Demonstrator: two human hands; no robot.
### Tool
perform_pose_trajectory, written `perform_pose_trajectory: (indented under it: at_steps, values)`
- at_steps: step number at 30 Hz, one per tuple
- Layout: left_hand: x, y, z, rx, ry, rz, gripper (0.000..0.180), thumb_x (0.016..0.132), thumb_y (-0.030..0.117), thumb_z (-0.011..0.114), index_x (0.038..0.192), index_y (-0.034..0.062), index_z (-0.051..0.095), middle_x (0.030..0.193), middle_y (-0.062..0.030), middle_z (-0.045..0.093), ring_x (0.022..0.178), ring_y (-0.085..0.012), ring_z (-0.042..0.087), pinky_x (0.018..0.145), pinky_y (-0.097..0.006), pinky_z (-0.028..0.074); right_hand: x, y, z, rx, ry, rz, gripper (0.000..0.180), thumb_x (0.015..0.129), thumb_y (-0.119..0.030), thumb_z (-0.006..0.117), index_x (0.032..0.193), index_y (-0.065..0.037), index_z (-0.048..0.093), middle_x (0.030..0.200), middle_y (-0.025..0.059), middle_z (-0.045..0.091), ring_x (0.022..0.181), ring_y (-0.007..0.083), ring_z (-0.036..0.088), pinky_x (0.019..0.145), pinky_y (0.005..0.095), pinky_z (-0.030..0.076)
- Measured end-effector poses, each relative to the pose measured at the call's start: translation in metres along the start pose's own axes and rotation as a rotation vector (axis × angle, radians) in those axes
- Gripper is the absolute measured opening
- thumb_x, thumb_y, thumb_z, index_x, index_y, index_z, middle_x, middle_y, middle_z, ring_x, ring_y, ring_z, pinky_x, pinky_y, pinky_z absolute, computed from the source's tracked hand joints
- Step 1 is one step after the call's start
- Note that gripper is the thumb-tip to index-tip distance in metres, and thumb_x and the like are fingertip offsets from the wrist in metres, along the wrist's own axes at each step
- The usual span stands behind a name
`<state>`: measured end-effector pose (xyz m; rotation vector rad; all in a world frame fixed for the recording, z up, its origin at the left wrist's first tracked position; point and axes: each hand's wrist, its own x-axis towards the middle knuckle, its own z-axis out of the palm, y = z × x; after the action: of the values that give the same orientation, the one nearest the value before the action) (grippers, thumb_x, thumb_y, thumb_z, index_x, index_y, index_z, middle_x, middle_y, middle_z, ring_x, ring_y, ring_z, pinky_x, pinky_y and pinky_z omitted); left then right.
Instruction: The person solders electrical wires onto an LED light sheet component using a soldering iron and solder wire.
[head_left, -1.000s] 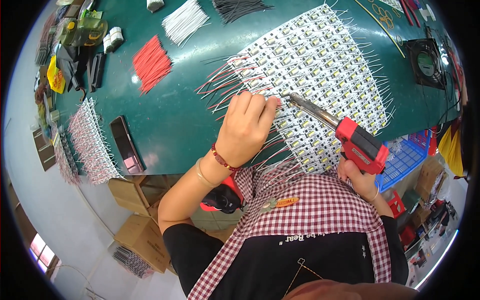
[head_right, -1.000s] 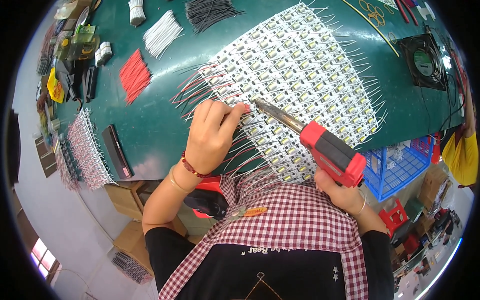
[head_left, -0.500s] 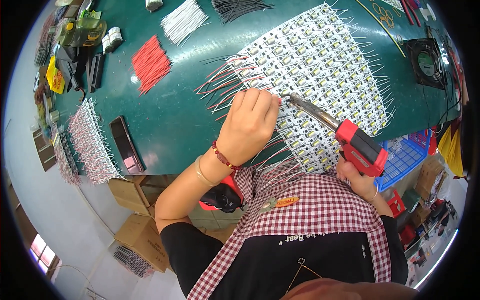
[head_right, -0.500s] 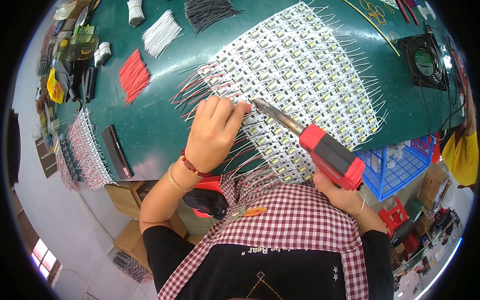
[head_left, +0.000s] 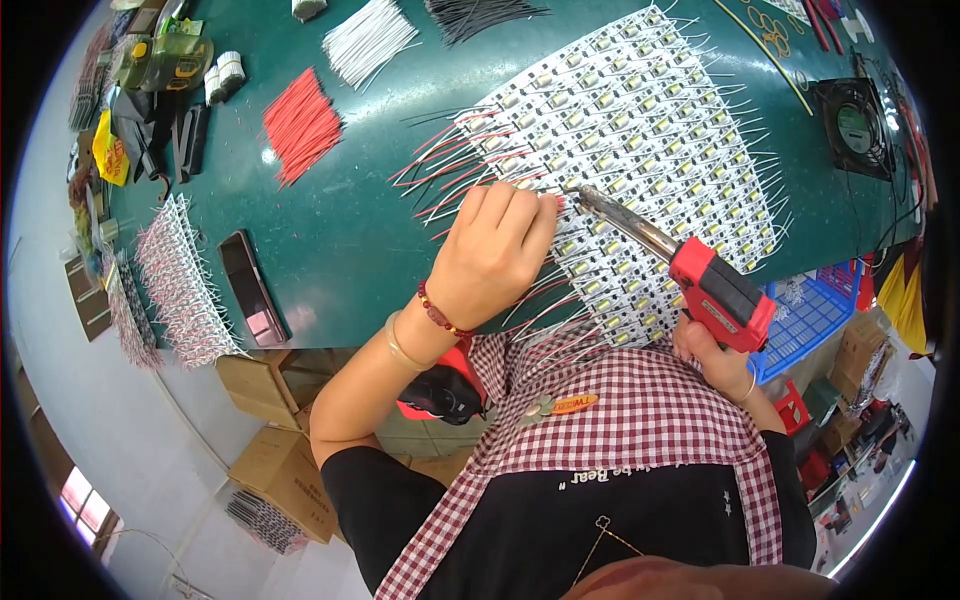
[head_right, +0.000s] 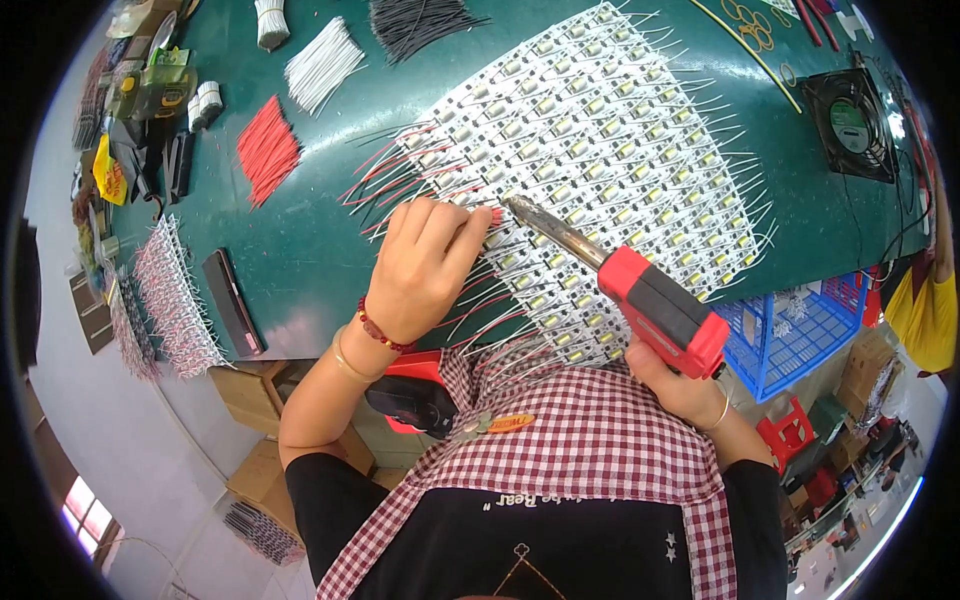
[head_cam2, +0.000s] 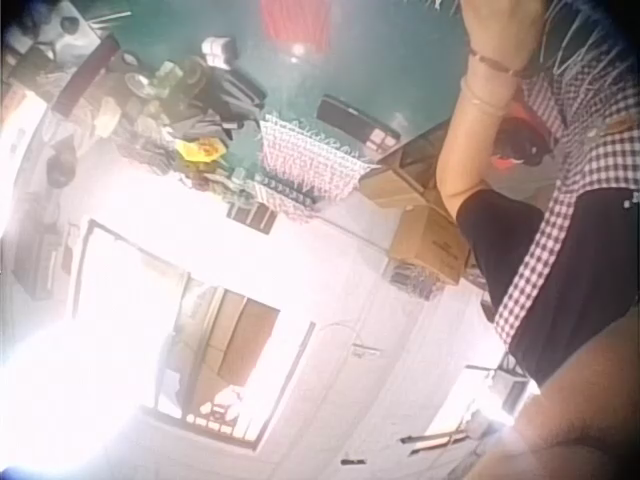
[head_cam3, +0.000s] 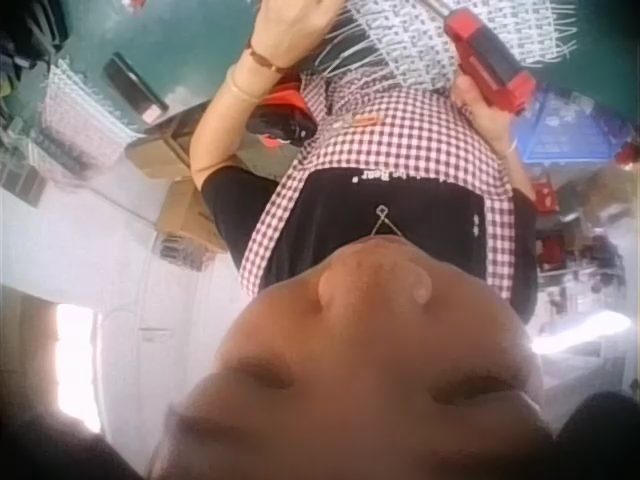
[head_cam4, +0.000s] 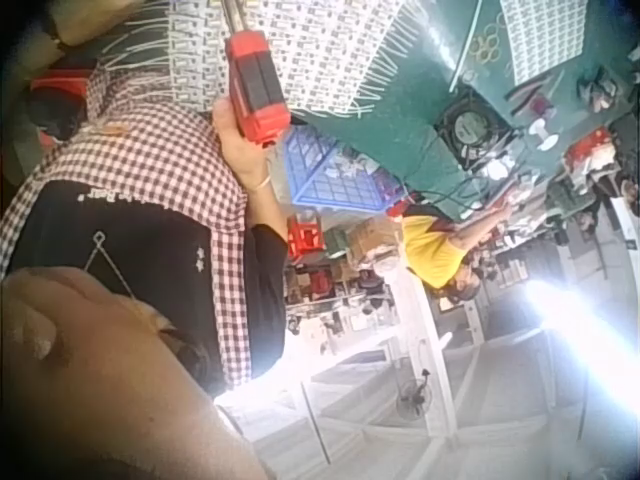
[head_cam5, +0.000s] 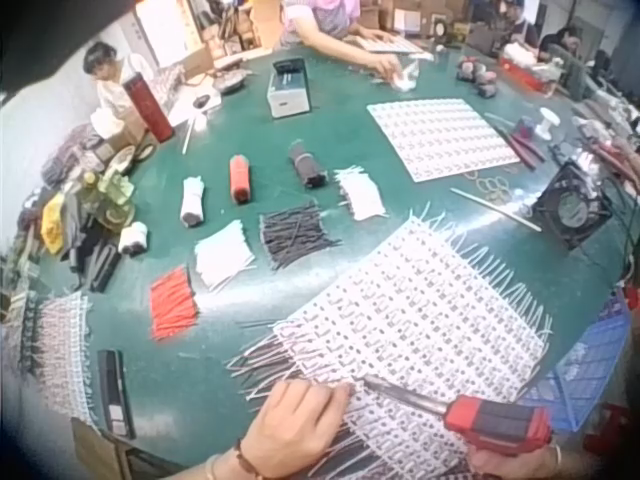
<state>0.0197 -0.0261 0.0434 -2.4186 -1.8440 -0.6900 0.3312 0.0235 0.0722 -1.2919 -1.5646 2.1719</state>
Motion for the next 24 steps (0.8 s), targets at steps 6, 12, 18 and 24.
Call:
perform_pose_trajectory:
  at_steps: [6, 12, 18, 24]
  values:
    - [-0.0004, 0.0027, -0.0024, -0.031, -0.066, -0.043, 0.03, 0.076, 0.005, 0.064, 0.105, -0.0021, 0.065, 0.084, -0.0071, 0.052, 0.076, -0.0225, 0.051, 0.068, -0.034, 0.042, 0.0009, -0.0016, 0.001, -0.018, 0.004, 0.025, 0.012, 0.093, -0.014, 0.062, 0.096, -0.003, 0.06, 0.079, 0.0006, 0.057, 0.07, 0.01, 0.055, 0.064, 0.0273, 0.046]
    - [0.0007, 0.0023, -0.0027, -0.007, -0.041, -0.019, 0.028, 0.077, 0.006, 0.064, 0.103, -0.0019, 0.065, 0.083, -0.0069, 0.051, 0.075, -0.0221, 0.049, 0.067, -0.034, 0.042, 0.0013, 0.0014, 0.0037, 0.052, 0.049, -0.144, 0.054, 0.093, -0.033, 0.065, 0.129, 0.001, 0.045, 0.069, 0.0056, 0.051, 0.054, 0.0127, 0.048, 0.054, 0.028, 0.043]
    - [0.004, 0.0019, -0.0007, 0.055, -0.05, -0.003, 0.025, 0.077, 0.007, 0.065, 0.101, 0.0006, 0.065, 0.084, -0.006, 0.052, 0.078, -0.0214, 0.052, 0.07, -0.034, 0.042, -0.0002, -0.0001, 0.0042, 0.11, 0.056, -0.134, 0.057, 0.092, -0.035, 0.065, 0.129, 0.002, 0.044, 0.068, 0.006, 0.051, 0.053, 0.013, 0.047, 0.054, 0.0287, 0.043]
    - [0.0012, 0.0037, -0.0067, 0.056, 0.019, -0.01, 0.023, 0.077, 0.007, 0.065, 0.1, 0.0018, 0.066, 0.085, -0.005, 0.053, 0.079, -0.0208, 0.053, 0.07, -0.033, 0.041, -0.0073, 0.0074, 0.006, 0.129, 0.051, -0.161, 0.058, 0.093, -0.035, 0.065, 0.13, 0.002, 0.043, 0.067, 0.0062, 0.051, 0.053, 0.0132, 0.048, 0.055, 0.029, 0.044]
